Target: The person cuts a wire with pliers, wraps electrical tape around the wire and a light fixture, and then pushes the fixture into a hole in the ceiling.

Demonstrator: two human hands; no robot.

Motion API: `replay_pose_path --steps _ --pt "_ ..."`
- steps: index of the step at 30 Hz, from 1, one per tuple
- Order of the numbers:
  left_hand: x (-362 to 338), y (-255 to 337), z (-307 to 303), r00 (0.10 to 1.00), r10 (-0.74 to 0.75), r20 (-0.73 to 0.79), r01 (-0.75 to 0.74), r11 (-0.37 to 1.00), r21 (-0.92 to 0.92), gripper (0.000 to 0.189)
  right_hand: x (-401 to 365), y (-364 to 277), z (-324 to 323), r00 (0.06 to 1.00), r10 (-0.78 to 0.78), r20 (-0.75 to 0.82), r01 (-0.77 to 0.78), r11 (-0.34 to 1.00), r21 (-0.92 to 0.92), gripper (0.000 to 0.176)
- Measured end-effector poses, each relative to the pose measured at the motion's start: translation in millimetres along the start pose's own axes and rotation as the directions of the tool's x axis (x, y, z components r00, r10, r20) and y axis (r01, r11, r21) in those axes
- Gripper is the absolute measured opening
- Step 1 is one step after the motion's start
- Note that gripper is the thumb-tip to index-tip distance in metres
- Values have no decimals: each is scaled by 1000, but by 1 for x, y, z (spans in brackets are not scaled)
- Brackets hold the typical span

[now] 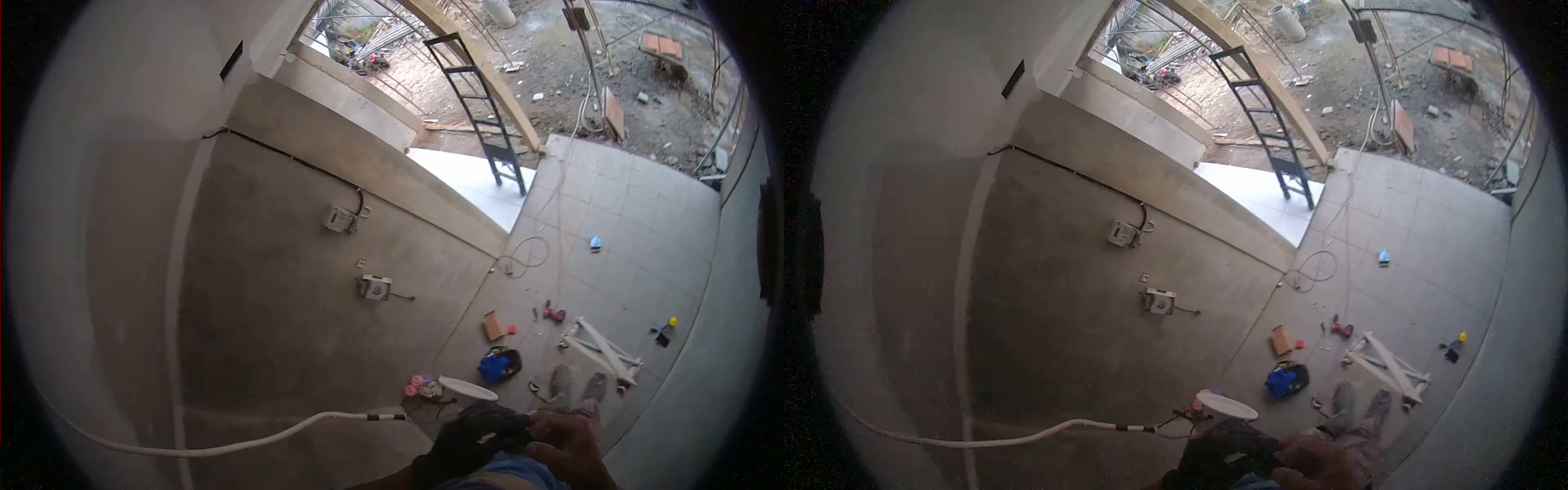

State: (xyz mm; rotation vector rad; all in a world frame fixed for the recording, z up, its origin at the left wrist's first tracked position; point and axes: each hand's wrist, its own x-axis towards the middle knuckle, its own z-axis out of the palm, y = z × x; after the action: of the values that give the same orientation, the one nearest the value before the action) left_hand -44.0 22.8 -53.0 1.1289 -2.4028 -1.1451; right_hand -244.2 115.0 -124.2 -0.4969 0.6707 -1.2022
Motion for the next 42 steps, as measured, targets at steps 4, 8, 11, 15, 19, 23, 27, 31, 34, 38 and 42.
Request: replay_pose_path --steps 4,8,11,15,19,23,27,31,34,38,42 --pt "23 3 17 998 61 8 -61 993 99 26 5 10 -12 985 3 -170 -48 964 -261 15" --pt "26 -11 36 996 -20 91 8 992 130 25 3 34 -24 935 161 -315 -206 972 -114 14" --pt "26 -21 45 990 -32 141 15 992 123 23 6 43 -33 955 82 -286 -138 973 -183 16" --pt "20 -41 50 989 -80 127 60 986 155 22 8 48 -44 977 8 -211 -31 994 -106 19" --pt "15 -49 55 989 -128 74 111 972 209 22 10 60 -51 978 34 -206 -49 996 -72 15" --pt "24 -53 55 995 -88 44 77 974 213 22 -1 74 -53 970 19 -243 -41 995 -86 12" --pt "53 -47 49 997 64 30 -68 983 168 21 -6 46 -42 979 17 -204 -15 1000 13 23" --pt "77 -21 36 975 221 -5 -219 970 109 21 -13 50 -27 979 -2 -202 -9 998 -55 32" --pt "82 5 20 952 302 -54 -298 952 72 21 -17 50 -8 947 -134 -290 128 991 -39 29" --pt "71 31 4 930 349 -119 -349 937 20 21 -30 27 18 937 -176 -303 111 969 -220 29" --pt "54 42 -1 914 355 -198 -369 929 -37 21 -35 26 30 934 -266 -239 223 956 -192 37"
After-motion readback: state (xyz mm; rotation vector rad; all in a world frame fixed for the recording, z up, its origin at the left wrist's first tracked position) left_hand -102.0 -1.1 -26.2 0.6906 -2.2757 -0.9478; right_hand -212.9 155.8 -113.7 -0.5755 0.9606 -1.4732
